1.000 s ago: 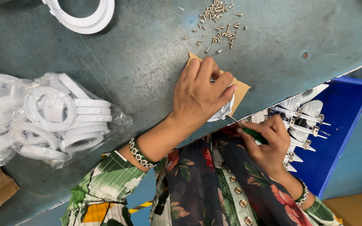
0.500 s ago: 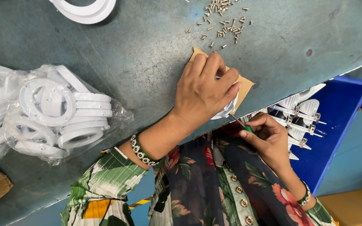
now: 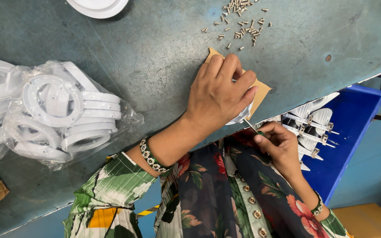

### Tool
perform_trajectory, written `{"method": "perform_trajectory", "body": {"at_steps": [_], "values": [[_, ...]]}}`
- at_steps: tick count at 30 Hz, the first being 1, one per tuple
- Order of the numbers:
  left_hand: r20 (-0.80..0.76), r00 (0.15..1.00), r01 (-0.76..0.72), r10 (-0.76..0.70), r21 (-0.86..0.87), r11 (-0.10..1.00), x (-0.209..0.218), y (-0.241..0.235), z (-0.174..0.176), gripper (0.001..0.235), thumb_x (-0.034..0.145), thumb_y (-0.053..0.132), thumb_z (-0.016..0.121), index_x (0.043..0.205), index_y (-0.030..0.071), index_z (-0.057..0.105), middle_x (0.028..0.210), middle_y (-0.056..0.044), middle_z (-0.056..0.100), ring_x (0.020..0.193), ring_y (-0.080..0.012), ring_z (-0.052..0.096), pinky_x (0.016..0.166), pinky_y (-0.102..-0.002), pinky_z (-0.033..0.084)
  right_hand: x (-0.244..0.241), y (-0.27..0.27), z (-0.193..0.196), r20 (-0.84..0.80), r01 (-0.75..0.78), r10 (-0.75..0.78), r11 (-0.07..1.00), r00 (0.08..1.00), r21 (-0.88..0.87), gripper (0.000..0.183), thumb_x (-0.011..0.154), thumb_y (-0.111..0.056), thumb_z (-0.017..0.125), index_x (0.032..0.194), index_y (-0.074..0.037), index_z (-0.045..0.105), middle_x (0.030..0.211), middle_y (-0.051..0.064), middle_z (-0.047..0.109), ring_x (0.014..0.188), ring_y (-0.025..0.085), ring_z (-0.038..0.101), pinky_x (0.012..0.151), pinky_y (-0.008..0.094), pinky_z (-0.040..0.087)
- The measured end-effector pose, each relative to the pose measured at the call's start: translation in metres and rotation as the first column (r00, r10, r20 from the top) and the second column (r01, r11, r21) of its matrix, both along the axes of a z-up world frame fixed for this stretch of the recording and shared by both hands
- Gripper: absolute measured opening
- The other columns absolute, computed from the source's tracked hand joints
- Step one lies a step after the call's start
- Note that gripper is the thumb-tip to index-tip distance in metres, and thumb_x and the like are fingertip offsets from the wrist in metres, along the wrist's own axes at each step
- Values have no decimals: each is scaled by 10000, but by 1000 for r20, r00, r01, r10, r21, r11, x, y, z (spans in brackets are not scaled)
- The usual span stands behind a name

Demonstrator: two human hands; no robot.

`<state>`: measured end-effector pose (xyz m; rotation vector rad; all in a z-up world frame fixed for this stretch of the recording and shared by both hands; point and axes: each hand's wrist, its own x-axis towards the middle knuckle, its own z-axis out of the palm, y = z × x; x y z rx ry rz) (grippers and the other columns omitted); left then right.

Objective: The person assembles plastic rings by hand, inserting small screws into holes and tightening them using a screwdriver on a workbench.

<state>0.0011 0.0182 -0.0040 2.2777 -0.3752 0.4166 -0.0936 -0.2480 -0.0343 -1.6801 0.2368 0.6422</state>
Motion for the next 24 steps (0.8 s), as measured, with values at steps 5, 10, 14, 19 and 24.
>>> {"method": "perform_trajectory", "body": {"at_steps": [5,10,14,19,24], "values": [[13,1000,5,-5,-3,1000,0,1,1,203,910,260,754,984,146,603,1005,-36,478,970,-244,481,852,-402,435,3,12,7,43,1,-2,1000,999,10,238,918,-107,711,1057,37,583,891,37,648,750,61,562,661,221,450],[9,1000,14,-14,2,1000,0,1,1,199,922,261,749,983,142,603,1005,-38,476,968,-241,478,848,-401,430,2,4,7,-203,134,-62,923,977,361,365,1072,-246,589,1055,85,743,771,98,729,536,43,504,510,183,388],[6,1000,12,-12,-7,1000,0,2,1,195,922,258,747,984,143,602,1010,-38,476,975,-239,480,856,-402,433,3,3,6,-170,81,-59,989,984,124,286,1034,-200,587,1022,48,727,802,54,672,601,58,508,554,203,398],[7,1000,5,-5,-7,1000,0,1,1,194,922,256,748,987,141,607,1010,-37,480,976,-242,481,850,-404,430,1,0,4,-101,55,-54,998,993,13,168,947,-117,702,1046,7,646,788,24,633,588,68,513,530,215,405],[4,1000,1,-1,-9,1000,0,1,1,191,917,252,748,983,140,608,1007,-36,483,980,-246,486,853,-407,432,-1,10,8,-21,108,-107,993,994,38,160,918,-33,742,1030,-1,633,883,18,656,732,61,577,637,198,438]]}}
